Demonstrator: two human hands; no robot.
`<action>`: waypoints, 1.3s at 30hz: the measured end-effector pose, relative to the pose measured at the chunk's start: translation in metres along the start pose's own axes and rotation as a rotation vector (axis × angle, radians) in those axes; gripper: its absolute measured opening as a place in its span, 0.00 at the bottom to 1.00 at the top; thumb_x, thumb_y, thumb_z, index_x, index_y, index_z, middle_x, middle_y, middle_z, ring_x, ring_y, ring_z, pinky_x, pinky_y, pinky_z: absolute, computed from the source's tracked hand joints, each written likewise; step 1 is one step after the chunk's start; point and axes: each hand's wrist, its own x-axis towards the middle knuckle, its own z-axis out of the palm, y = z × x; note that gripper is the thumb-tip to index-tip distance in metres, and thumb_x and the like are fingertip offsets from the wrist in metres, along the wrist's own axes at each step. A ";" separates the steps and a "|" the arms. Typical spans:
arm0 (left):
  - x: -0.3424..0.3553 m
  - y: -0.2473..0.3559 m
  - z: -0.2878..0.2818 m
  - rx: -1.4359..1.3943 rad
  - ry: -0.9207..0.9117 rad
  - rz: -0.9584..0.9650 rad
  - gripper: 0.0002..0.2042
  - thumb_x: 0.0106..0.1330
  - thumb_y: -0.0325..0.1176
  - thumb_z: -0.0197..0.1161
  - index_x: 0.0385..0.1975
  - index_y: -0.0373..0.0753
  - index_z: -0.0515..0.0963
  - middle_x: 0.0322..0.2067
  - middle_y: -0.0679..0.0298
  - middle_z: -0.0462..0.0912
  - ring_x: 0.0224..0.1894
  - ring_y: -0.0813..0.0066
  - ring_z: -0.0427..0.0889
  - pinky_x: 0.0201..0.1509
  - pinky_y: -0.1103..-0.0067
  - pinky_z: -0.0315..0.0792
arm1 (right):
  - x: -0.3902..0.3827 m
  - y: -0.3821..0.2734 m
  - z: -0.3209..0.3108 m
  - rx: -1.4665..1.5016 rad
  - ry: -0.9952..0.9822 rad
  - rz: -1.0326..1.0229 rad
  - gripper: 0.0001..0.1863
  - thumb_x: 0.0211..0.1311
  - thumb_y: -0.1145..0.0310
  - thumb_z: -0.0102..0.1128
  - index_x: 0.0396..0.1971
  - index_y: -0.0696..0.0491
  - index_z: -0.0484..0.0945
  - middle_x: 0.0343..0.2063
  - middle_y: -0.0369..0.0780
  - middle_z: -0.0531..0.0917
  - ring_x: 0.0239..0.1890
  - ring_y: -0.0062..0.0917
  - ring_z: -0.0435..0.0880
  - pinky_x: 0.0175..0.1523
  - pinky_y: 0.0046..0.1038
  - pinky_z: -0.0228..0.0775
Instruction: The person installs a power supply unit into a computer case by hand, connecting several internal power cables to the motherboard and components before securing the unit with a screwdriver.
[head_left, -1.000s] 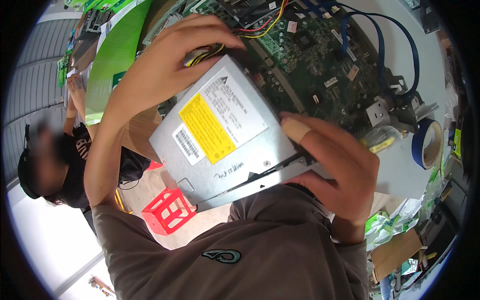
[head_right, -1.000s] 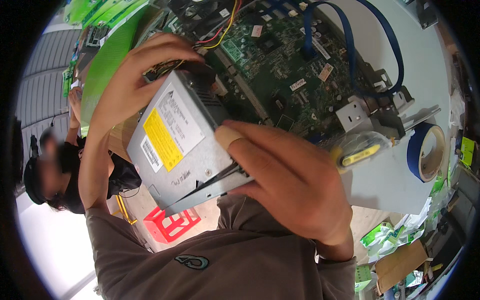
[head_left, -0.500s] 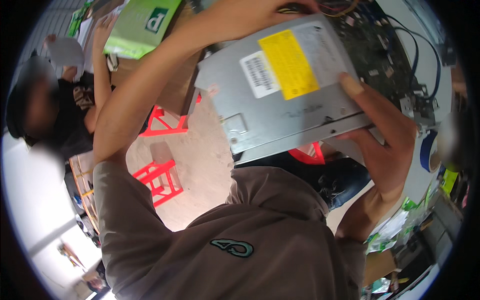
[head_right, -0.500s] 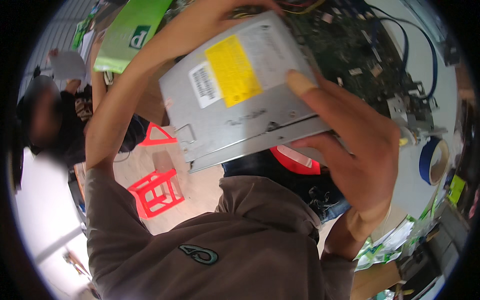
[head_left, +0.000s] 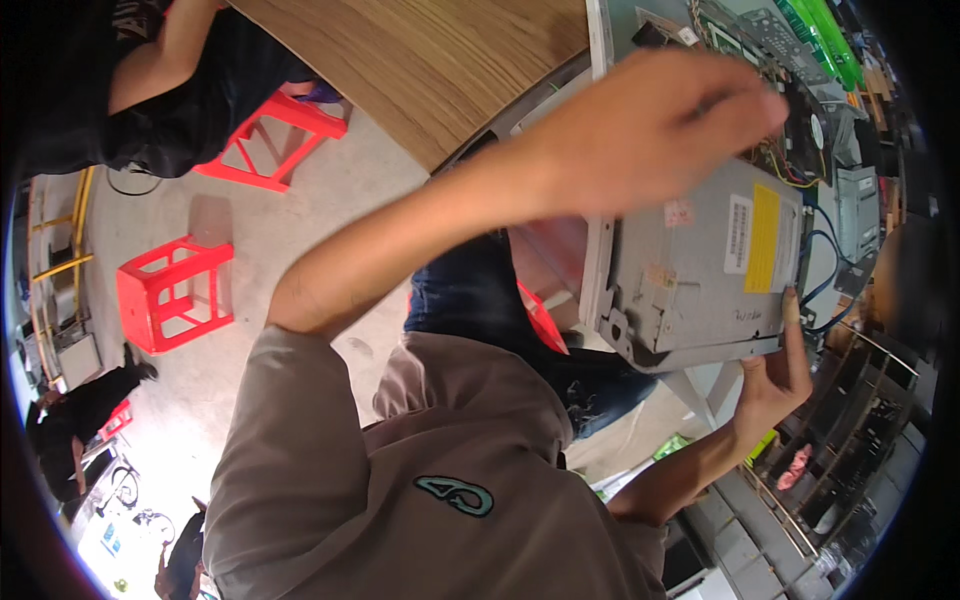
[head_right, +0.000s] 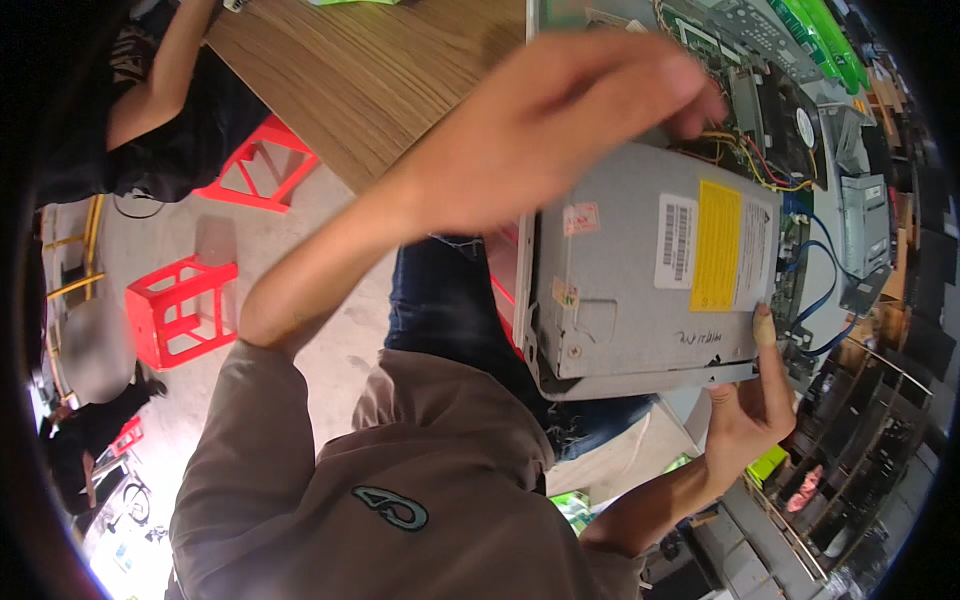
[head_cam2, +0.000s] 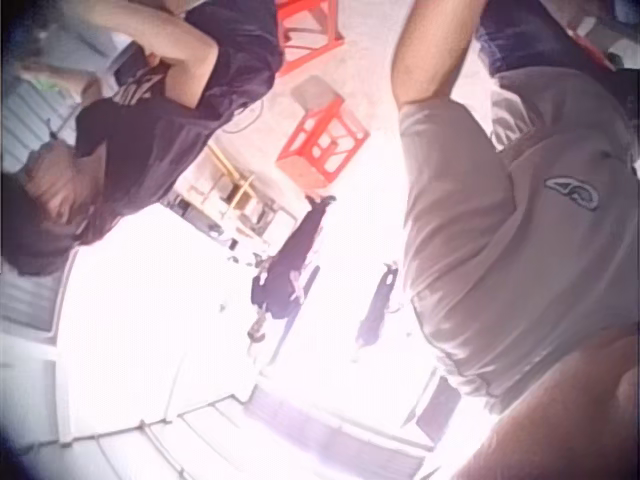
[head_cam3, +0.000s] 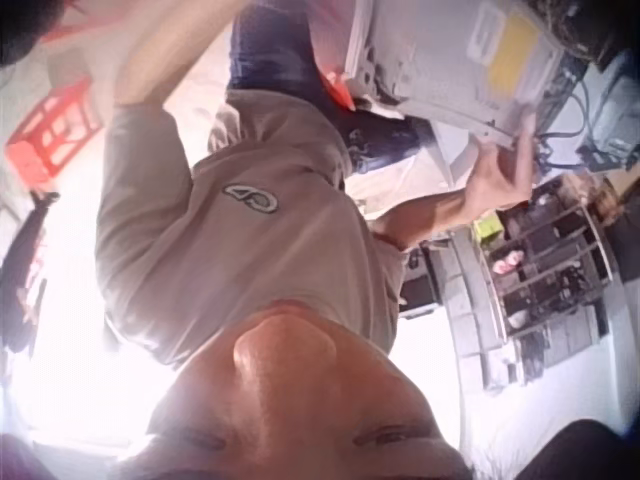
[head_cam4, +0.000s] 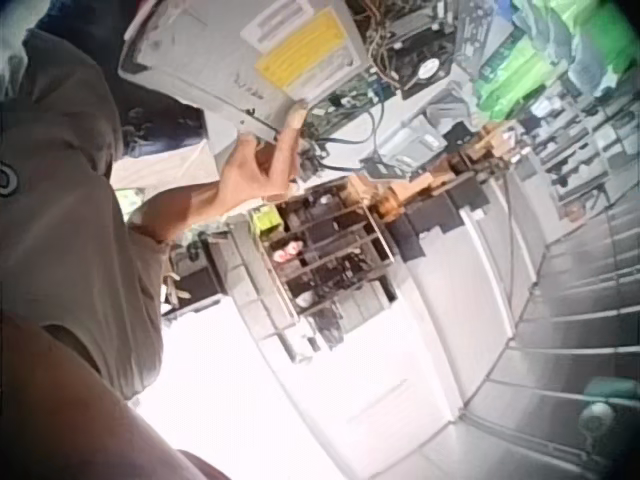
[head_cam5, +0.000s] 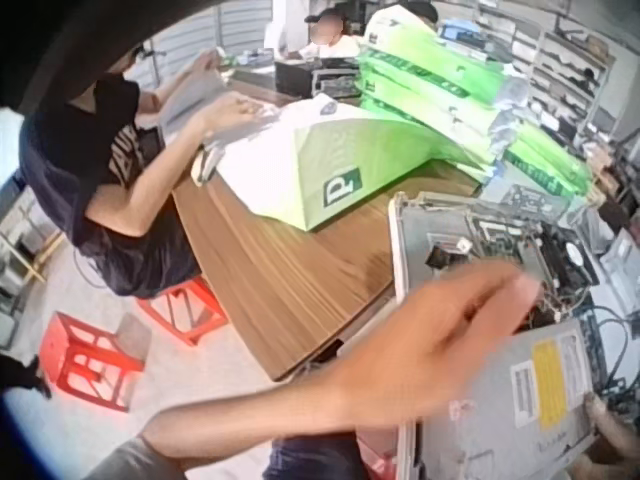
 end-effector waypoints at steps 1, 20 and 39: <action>-0.014 -0.002 0.004 -0.039 0.079 -0.047 0.10 0.71 0.33 0.58 0.41 0.34 0.81 0.32 0.54 0.81 0.38 0.54 0.83 0.38 0.68 0.76 | -0.001 -0.002 0.000 0.015 -0.008 0.037 0.40 0.52 0.60 0.77 0.61 0.67 0.71 0.58 0.52 0.79 0.57 0.32 0.79 0.62 0.35 0.70; -0.035 -0.035 -0.001 0.480 0.150 0.298 0.19 0.72 0.46 0.49 0.37 0.35 0.77 0.22 0.57 0.77 0.22 0.57 0.78 0.25 0.68 0.73 | -0.013 0.012 0.004 -0.099 0.128 0.018 0.32 0.59 0.75 0.69 0.62 0.66 0.70 0.56 0.52 0.79 0.56 0.33 0.80 0.63 0.34 0.70; -0.012 -0.017 0.007 0.415 0.157 0.303 0.14 0.72 0.33 0.49 0.33 0.30 0.78 0.27 0.54 0.80 0.25 0.57 0.79 0.31 0.70 0.74 | -0.002 0.004 0.008 0.043 0.076 0.133 0.41 0.48 0.81 0.73 0.66 0.66 0.65 0.52 0.52 0.83 0.55 0.29 0.81 0.62 0.29 0.69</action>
